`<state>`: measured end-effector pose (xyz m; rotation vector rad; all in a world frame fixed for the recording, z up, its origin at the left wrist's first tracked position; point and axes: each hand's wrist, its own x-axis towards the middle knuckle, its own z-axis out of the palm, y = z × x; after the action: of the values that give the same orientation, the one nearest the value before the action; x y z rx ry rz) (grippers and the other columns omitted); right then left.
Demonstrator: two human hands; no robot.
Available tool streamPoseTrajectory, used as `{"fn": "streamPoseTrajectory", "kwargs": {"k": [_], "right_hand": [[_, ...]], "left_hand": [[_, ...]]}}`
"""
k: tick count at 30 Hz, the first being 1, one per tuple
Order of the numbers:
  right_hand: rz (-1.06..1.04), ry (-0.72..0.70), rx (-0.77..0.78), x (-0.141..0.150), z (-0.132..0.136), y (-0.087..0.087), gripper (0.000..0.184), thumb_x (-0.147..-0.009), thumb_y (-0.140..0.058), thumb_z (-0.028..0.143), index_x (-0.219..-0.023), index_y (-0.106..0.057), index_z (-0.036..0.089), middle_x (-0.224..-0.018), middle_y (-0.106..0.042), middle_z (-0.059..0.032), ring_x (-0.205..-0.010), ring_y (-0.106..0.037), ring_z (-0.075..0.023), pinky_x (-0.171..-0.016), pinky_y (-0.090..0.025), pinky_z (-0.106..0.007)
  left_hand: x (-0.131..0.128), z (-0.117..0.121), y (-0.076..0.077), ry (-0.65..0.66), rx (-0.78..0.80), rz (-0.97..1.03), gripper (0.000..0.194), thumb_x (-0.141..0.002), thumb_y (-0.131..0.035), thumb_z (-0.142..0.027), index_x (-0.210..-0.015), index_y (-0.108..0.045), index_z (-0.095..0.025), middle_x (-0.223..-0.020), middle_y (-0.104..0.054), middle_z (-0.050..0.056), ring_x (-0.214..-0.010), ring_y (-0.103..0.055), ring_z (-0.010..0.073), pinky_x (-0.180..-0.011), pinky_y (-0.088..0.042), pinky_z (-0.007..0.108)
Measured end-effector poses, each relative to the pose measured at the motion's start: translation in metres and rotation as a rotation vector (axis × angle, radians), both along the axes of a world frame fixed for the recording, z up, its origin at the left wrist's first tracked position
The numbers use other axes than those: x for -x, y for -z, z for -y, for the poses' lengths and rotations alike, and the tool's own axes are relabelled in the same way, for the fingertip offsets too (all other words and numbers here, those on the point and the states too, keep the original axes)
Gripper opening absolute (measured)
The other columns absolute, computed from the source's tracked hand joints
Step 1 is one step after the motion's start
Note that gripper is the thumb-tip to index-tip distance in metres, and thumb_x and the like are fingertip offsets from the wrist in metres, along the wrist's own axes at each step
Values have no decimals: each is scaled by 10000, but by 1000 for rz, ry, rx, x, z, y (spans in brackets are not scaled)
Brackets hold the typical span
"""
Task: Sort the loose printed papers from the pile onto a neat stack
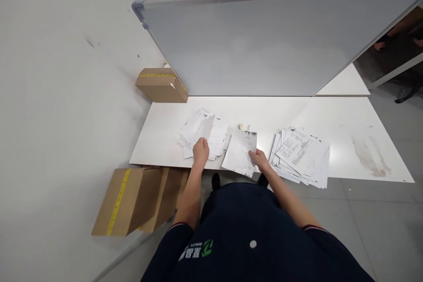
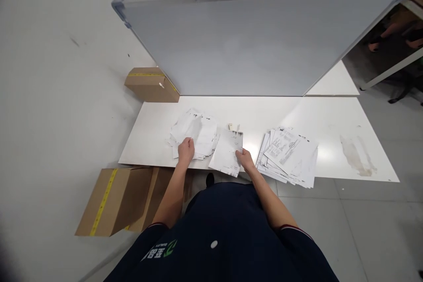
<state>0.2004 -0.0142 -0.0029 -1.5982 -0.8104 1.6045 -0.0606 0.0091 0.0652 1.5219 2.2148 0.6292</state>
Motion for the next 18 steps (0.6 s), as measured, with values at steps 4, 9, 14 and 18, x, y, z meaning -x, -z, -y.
{"fn": "streamPoseTrajectory", "kwargs": {"k": [4, 9, 14, 18], "right_hand": [[-91, -1, 95, 6, -5, -5, 205, -689, -568, 261, -857, -615, 154, -682, -685, -51, -598, -628, -185, -522, -490, -271], [-405, 13, 189, 17, -8, -17, 156, -714, -581, 215, -857, -603, 156, -733, -695, -76, -690, -653, -206, -601, -535, -311], [-493, 7, 184, 15, -7, -23, 135, -757, -564, 222, -872, -591, 157, -761, -695, -77, -747, -657, -209, -660, -544, -328], [-490, 18, 160, 10, -5, -25, 202, -803, -518, 308, -925, -583, 161, -791, -693, -74, -802, -651, -208, -680, -534, -318]], "left_hand": [[10, 12, -36, -92, -142, 717, 219, -776, -512, -398, -759, -543, -182, -613, -507, -16, -598, -494, 120, -587, -378, 229], [-10, 28, -25, -215, -2, 1143, 293, -618, -663, -408, -698, -535, -157, -609, -528, -20, -592, -499, 105, -584, -403, 223], [-31, 43, 6, -185, 18, 898, 247, -679, -587, -388, -603, -505, -168, -557, -462, -39, -556, -448, 89, -550, -360, 207], [-40, 49, 14, -103, 50, 818, 206, -708, -557, -373, -680, -515, -173, -615, -526, -29, -580, -479, 96, -562, -368, 212]]}}
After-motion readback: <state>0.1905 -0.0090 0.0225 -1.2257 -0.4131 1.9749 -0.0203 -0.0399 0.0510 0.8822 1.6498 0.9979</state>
